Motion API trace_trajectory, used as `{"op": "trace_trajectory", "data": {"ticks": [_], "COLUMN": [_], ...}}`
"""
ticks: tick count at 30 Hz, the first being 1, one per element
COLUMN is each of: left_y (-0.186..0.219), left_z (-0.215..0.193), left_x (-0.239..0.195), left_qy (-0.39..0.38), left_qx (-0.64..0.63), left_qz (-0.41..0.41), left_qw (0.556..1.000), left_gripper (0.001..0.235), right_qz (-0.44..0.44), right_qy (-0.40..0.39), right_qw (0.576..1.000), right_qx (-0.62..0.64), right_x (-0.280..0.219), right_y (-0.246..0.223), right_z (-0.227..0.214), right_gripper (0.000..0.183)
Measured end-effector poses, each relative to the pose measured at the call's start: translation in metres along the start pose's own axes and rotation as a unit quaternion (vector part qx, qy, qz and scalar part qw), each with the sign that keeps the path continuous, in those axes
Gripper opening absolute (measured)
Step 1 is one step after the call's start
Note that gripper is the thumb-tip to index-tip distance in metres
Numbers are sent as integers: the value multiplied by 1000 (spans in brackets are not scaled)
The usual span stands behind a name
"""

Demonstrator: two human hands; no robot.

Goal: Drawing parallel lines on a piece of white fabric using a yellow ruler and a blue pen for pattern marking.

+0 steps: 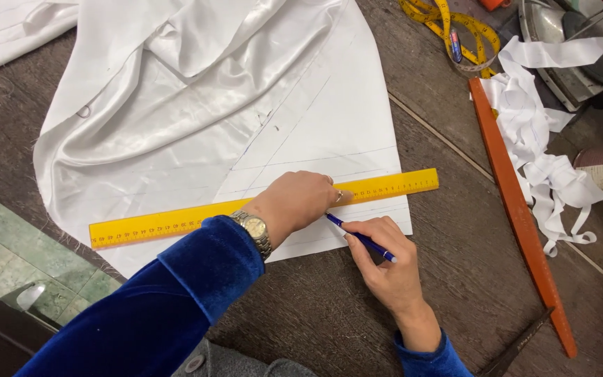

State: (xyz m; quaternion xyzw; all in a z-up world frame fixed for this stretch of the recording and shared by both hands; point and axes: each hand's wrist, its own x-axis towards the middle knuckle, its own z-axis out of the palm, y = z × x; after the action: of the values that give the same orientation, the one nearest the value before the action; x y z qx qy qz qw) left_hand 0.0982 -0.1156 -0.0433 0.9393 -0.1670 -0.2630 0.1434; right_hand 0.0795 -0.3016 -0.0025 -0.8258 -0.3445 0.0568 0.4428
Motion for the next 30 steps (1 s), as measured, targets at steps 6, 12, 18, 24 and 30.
{"op": "trace_trajectory", "data": {"ticks": [6, 12, 18, 24, 30], "left_y": [6, 6, 28, 25, 25], "left_z": [-8, -11, -45, -39, -27], "left_x": [3, 1, -27, -27, -19], "left_qy": [-36, -43, 53, 73, 103], "left_qx": [2, -17, -47, -58, -73], "left_qz": [-22, -36, -78, -66, -24], "left_qw": [999, 998, 994, 993, 992], "left_gripper": [53, 53, 18, 21, 25], "right_qz": [-2, 8, 51, 48, 65], "right_qy": [-1, 5, 38, 63, 95], "right_qw": [1000, 1000, 998, 997, 993], "right_qx": [9, 2, 21, -7, -4], "right_x": [0, 0, 5, 2, -2], "right_y": [1, 3, 9, 25, 34], "right_z": [2, -3, -14, -28, -37], "right_gripper": [10, 11, 12, 10, 10]}}
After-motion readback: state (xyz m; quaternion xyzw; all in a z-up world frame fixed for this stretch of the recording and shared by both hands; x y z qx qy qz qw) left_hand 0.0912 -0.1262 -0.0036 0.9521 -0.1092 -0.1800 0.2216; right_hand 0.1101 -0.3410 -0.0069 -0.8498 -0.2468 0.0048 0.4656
